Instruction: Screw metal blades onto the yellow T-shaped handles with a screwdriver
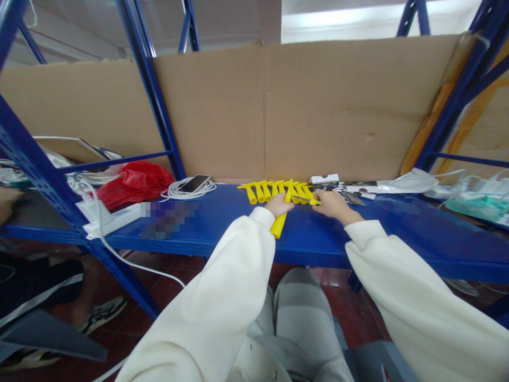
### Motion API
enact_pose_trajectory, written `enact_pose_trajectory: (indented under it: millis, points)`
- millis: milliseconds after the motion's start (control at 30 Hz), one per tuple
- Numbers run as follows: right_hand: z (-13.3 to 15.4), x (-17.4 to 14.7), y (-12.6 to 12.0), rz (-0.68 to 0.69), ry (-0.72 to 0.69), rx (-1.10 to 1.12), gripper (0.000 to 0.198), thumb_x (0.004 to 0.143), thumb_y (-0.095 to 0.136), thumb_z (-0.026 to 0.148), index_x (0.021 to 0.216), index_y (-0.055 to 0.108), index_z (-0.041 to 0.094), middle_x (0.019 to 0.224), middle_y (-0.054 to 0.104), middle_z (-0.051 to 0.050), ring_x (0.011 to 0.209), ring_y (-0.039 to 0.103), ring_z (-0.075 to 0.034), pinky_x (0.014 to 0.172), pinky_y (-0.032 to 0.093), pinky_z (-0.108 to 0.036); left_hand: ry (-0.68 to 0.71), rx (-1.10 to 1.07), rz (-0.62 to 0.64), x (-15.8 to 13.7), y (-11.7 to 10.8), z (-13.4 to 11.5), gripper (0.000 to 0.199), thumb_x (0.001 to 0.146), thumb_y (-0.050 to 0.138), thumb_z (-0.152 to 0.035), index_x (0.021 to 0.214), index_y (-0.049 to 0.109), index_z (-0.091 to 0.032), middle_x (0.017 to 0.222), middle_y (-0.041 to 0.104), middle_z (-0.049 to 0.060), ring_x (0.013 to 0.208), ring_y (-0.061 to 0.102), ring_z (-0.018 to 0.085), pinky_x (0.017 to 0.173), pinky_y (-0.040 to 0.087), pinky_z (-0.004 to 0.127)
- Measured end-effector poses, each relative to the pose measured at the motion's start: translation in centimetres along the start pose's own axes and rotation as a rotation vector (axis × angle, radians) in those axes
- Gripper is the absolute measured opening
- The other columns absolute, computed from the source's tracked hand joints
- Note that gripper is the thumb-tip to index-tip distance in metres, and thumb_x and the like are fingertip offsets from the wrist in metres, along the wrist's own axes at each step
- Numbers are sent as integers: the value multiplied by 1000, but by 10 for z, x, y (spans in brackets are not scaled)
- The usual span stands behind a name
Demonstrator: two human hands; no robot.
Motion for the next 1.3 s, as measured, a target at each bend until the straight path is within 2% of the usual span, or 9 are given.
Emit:
enact_pose_trajectory:
  millis: [133,300,567,900,1100,1300]
  points:
    - [-2,1,4,18,25,7,31,85,62,24,115,64,16,102,77,-15,93,72,-29,75,46,-31,-6,19,14,1,1,0,7,73,63,-10,75,65,-17,74,68,0,77,66,19,68,49,26]
    - [-1,1,5,33,10,-14,36,88,59,25,122,64,13,111,76,-18,101,71,-31,80,48,-33,3,33,11,4,3,3,7,73,63,-12,77,66,-16,77,69,2,79,66,19,70,50,27]
    - [2,2,4,80,-23,-40,36,90,55,29,120,69,13,114,76,-17,106,71,-31,85,48,-33,41,-37,24,11,5,10,11,70,67,-15,81,70,-17,77,70,2,81,66,21,71,51,28]
    - [-10,6,13,41,18,18,28,87,64,29,112,68,17,107,77,-16,95,72,-29,74,48,-30,6,1,5,5,3,5,9,72,63,-11,78,67,-16,78,70,2,82,66,20,73,51,28]
    - [-15,12,22,31,-87,71,25,86,69,32,107,73,20,108,77,-13,99,72,-29,79,51,-32,16,-23,6,3,2,2,10,72,61,-10,78,64,-17,76,68,0,78,65,18,70,50,26]
    - [-15,22,38,56,-193,257,24,85,72,30,106,77,20,111,77,-10,103,72,-28,90,53,-35,90,-23,44,4,7,1,16,71,59,-12,84,67,-16,77,69,0,77,64,18,71,51,27]
Point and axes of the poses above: each hand's wrist, its own x-axis towards the middle knuckle, its own y-axis out of the palm, z = x × y, the point moved 3 cm from there along x, towards the middle knuckle
